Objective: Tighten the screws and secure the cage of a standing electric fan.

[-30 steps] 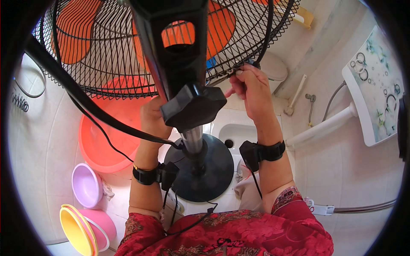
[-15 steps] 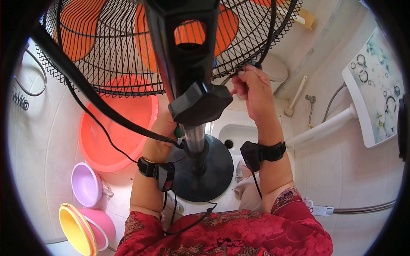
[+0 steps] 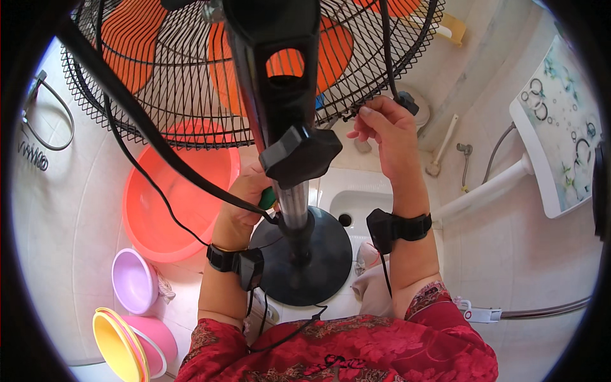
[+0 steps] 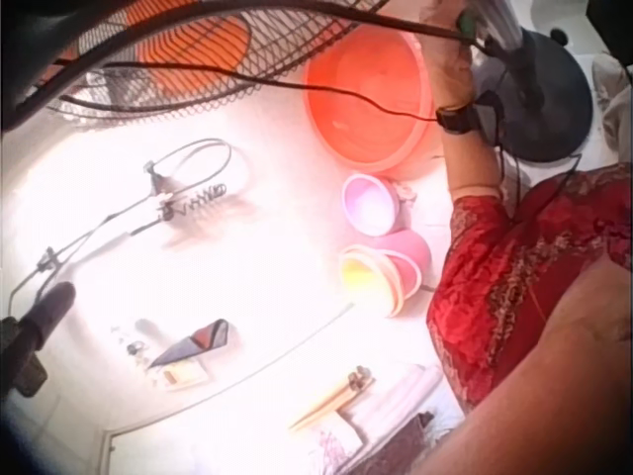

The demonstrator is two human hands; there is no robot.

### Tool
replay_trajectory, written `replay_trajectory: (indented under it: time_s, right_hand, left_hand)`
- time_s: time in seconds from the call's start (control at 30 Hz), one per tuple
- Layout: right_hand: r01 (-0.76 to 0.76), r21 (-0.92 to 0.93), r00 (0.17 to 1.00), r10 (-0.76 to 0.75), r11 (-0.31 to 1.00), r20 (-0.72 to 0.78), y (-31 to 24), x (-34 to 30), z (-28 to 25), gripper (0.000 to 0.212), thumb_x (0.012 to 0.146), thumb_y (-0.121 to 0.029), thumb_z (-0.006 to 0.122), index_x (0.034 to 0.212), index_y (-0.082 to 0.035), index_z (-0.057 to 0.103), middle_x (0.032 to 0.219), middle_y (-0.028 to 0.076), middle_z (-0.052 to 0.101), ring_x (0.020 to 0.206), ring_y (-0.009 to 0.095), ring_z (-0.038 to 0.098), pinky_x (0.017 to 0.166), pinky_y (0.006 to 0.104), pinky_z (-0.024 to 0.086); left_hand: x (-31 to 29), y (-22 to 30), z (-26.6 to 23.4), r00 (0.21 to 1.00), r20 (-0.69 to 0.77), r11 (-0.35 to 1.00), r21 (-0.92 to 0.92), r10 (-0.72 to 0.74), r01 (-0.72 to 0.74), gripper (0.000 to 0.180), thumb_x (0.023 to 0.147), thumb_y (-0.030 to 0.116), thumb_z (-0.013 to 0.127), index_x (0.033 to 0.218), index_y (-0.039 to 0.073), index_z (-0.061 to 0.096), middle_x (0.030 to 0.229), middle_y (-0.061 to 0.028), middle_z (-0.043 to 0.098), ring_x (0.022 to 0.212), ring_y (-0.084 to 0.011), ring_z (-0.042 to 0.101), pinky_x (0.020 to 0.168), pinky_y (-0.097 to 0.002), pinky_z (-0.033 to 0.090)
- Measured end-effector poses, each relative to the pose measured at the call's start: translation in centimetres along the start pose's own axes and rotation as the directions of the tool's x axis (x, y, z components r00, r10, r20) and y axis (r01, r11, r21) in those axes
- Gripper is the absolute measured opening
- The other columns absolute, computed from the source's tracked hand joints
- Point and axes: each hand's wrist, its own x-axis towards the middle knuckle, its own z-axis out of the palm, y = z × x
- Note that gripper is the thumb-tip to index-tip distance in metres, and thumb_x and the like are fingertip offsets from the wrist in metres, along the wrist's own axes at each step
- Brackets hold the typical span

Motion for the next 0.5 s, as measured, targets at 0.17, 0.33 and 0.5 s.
replay_trajectory:
  time_s: [0.17, 0.33, 0.5]
  right_hand:
    - [0.019, 0.006, 0.999, -0.019, 1.0, 0.031, 0.8, 0.1, 0.1, 0.009, 0.084, -0.008, 0.052, 0.082, 0.0, 0.056, 0.064, 0.004, 0.055, 0.055, 0.009, 0.051, 0.053, 0.021, 0.042]
    - [0.054, -0.039, 0.999, -0.054, 0.998, 0.007, 1.2, 0.1, 0.2, 0.008, 0.085, -0.008, 0.051, 0.083, -0.001, 0.056, 0.061, 0.0, 0.051, 0.052, 0.006, 0.046, 0.049, 0.0191, 0.04]
    - [0.038, -0.073, 0.999, -0.038, 0.997, -0.001, 0.8, -0.1, 0.9, 0.012, 0.085, -0.011, 0.05, 0.079, -0.001, 0.054, 0.059, 0.0, 0.047, 0.049, 0.006, 0.04, 0.058, 0.0272, 0.049]
  left_hand:
    - [0.0, -0.3, -0.9, 1.0, 0.015, 0.998, 0.06, -0.028, 0.027, 0.022, 0.084, 0.015, 0.058, 0.098, -0.001, 0.054, 0.083, -0.0121, 0.06, 0.071, -0.0178, 0.06, 0.064, -0.0291, 0.052]
    - [0.4, -0.8, 0.7, 0.994, -0.052, 0.989, 0.112, 0.1, -0.093, 0.023, 0.083, 0.017, 0.06, 0.095, -0.002, 0.054, 0.084, -0.0118, 0.058, 0.074, -0.0148, 0.059, 0.06, -0.0244, 0.05]
    - [0.8, -2.0, -1.3, 0.985, -0.11, 0.972, 0.209, 0.136, -0.111, 0.028, 0.082, 0.022, 0.061, 0.094, -0.003, 0.054, 0.077, -0.0085, 0.058, 0.064, -0.0115, 0.057, 0.053, -0.0193, 0.046]
